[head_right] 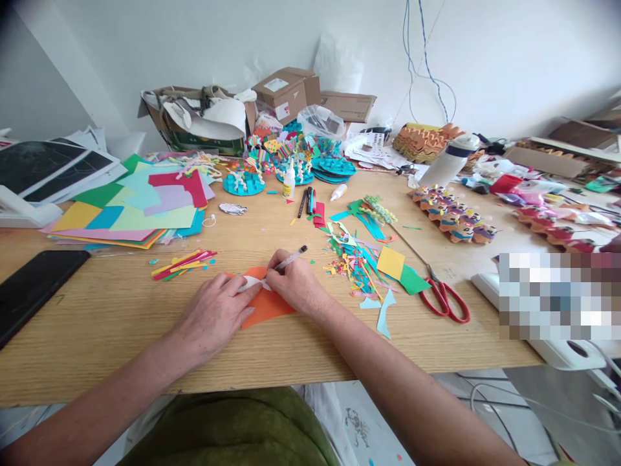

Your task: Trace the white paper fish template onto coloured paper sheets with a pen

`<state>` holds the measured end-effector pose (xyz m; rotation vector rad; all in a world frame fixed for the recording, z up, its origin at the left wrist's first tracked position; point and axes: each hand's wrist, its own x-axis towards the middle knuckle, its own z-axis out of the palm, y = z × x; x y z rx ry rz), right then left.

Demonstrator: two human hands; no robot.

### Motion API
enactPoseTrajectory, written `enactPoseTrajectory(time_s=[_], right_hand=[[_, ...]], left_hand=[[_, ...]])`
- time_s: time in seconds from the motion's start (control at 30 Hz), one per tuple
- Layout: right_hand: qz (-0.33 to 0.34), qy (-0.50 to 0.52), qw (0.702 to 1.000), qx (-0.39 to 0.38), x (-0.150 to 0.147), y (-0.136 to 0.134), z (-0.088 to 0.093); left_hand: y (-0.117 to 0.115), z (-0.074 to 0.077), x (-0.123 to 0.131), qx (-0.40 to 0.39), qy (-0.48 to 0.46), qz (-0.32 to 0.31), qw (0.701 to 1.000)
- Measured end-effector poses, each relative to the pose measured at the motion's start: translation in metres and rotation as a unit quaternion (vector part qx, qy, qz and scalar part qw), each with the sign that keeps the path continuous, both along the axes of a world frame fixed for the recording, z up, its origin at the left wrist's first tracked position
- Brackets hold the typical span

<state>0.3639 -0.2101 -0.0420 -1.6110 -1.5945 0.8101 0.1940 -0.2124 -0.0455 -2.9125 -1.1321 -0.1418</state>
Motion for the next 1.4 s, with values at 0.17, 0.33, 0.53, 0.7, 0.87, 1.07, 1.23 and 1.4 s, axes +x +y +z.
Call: enactPoseTrajectory(time_s=[0.17, 0.33, 0.53, 0.7, 0.87, 1.07, 1.23, 1.4], right_hand=[[0.000, 0.015, 1.000, 0.001, 0.0007, -0.0002, -0.0001], [-0.019, 0.004, 1.000, 0.003, 0.0056, 0.0015, -0.0042], [-0.030, -0.014, 0.999, 0.011, 0.0079, 0.0014, -0.0051], [-0.033, -0.018, 0.999, 0.013, 0.0079, 0.0007, -0.0054], [-0.040, -0.022, 0.999, 0.013, 0.0081, 0.0005, -0.0058], [-0.043, -0.005, 0.999, -0.001, 0.0073, -0.0004, -0.0052], [-0.046, 0.019, 0.999, -0.012, 0.0059, -0.0015, -0.0027], [-0.046, 0.031, 0.998, -0.015, 0.0052, -0.0030, -0.0014]], left_hand=[[-0.0003, -0.0015, 0.0001, 0.003, -0.004, -0.002, 1.000], [0.0008, -0.0005, 0.0001, 0.010, 0.008, -0.003, 1.000], [0.0009, -0.0008, -0.0003, 0.014, 0.011, -0.002, 1.000], [0.0011, -0.0029, -0.0012, 0.016, 0.005, -0.004, 1.000], [0.0007, -0.0015, -0.0009, 0.012, 0.006, -0.001, 1.000], [0.0005, -0.0003, -0.0003, 0.010, 0.011, -0.004, 1.000], [0.0007, -0.0002, 0.0001, 0.014, 0.012, -0.005, 1.000], [0.0003, 0.0010, -0.0002, 0.011, 0.019, -0.005, 1.000]])
